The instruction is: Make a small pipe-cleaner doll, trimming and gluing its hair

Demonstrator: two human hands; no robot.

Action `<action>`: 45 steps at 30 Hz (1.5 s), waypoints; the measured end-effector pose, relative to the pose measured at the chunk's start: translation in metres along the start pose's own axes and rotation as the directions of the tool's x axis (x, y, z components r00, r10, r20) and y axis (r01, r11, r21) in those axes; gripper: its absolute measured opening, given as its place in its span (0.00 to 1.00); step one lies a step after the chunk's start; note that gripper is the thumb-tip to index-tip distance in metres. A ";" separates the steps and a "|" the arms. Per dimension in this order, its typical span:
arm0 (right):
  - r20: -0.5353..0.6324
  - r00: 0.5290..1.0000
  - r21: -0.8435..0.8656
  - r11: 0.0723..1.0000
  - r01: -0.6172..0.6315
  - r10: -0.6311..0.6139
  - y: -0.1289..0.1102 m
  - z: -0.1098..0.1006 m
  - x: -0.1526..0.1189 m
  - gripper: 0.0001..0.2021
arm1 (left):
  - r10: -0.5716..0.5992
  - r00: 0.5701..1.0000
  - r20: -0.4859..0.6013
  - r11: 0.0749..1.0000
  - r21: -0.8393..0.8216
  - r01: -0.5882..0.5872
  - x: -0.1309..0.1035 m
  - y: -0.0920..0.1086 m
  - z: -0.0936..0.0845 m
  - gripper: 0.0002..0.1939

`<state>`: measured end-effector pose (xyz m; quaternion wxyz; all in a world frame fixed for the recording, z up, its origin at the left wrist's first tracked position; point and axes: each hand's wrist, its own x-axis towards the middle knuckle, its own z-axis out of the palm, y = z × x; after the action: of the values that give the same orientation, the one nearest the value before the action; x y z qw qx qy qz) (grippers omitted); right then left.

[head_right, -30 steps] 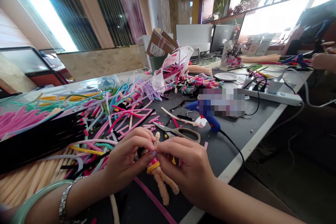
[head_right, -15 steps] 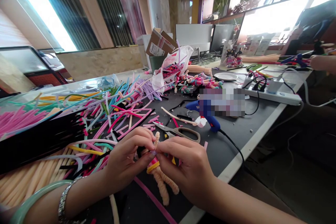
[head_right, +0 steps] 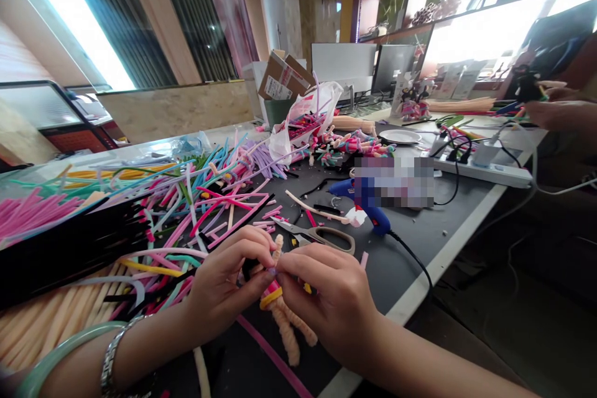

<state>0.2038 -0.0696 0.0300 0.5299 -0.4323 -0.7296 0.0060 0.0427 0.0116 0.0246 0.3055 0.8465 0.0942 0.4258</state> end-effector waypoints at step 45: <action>-0.007 0.991 -0.096 0.986 0.135 -0.136 0.006 0.002 -0.005 0.05 | -0.026 0.999 0.027 1.000 -0.010 0.026 -0.002 0.000 -0.002 0.07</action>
<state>0.2059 -0.0680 0.0230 0.5127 -0.4066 -0.7532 -0.0677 0.0403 0.0119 0.0237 0.3168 0.8491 0.0989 0.4109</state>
